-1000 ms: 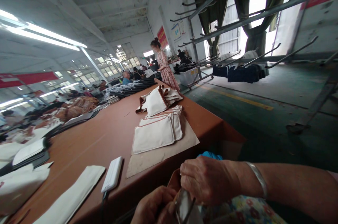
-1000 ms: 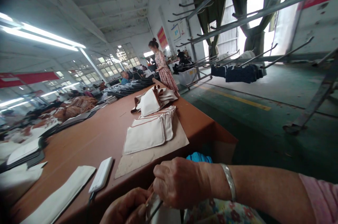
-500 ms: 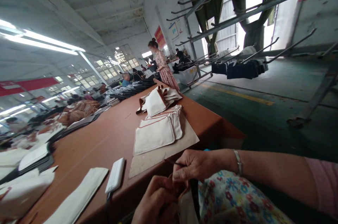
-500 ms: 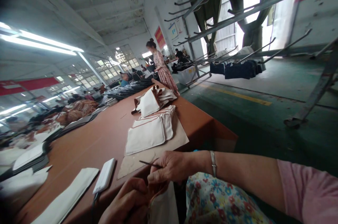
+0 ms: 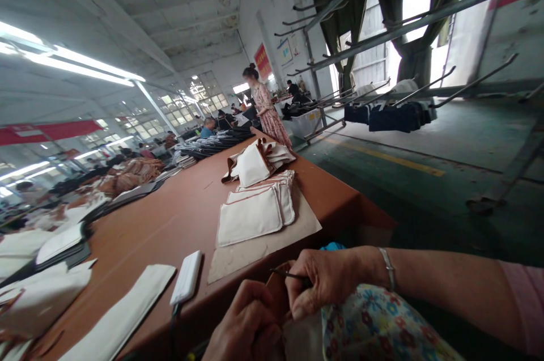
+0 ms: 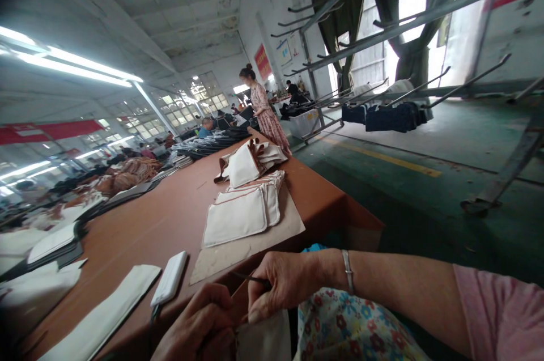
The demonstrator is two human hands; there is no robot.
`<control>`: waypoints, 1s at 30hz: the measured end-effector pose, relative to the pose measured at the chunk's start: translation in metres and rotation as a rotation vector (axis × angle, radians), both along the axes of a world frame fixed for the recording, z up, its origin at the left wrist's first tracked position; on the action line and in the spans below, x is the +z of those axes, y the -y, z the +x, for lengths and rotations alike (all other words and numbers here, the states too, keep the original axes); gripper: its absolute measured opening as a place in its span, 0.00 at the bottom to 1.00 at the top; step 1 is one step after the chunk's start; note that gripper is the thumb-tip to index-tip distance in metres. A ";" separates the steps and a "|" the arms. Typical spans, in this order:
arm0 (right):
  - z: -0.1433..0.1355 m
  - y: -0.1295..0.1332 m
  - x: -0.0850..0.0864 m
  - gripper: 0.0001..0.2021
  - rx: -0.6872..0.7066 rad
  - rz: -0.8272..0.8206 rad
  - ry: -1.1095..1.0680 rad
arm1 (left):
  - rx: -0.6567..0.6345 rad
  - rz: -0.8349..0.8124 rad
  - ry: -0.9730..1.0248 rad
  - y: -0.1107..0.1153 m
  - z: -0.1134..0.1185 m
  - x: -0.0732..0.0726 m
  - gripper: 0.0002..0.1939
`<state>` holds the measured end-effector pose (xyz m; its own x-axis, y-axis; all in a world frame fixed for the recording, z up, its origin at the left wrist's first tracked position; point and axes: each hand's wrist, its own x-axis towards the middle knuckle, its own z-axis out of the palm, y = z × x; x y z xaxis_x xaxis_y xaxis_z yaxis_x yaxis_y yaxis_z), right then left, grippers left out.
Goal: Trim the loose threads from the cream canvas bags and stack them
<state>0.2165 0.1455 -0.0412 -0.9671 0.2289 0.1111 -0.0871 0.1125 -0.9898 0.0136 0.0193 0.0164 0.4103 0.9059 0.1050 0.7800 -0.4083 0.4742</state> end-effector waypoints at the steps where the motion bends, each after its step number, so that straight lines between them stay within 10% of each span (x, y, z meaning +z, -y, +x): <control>1: 0.000 0.001 0.001 0.11 -0.013 0.033 -0.026 | -0.003 0.002 0.005 0.000 0.000 -0.002 0.10; 14: -0.007 0.011 0.015 0.11 -0.040 0.267 -0.026 | 0.056 0.021 0.103 0.006 0.005 -0.010 0.10; 25: -0.012 0.025 0.015 0.05 -0.189 0.212 -0.042 | 0.197 -0.423 0.541 0.010 0.007 0.008 0.23; 30: -0.017 0.027 0.006 0.06 -0.190 0.241 0.017 | 0.264 -0.439 0.545 0.009 0.008 -0.016 0.24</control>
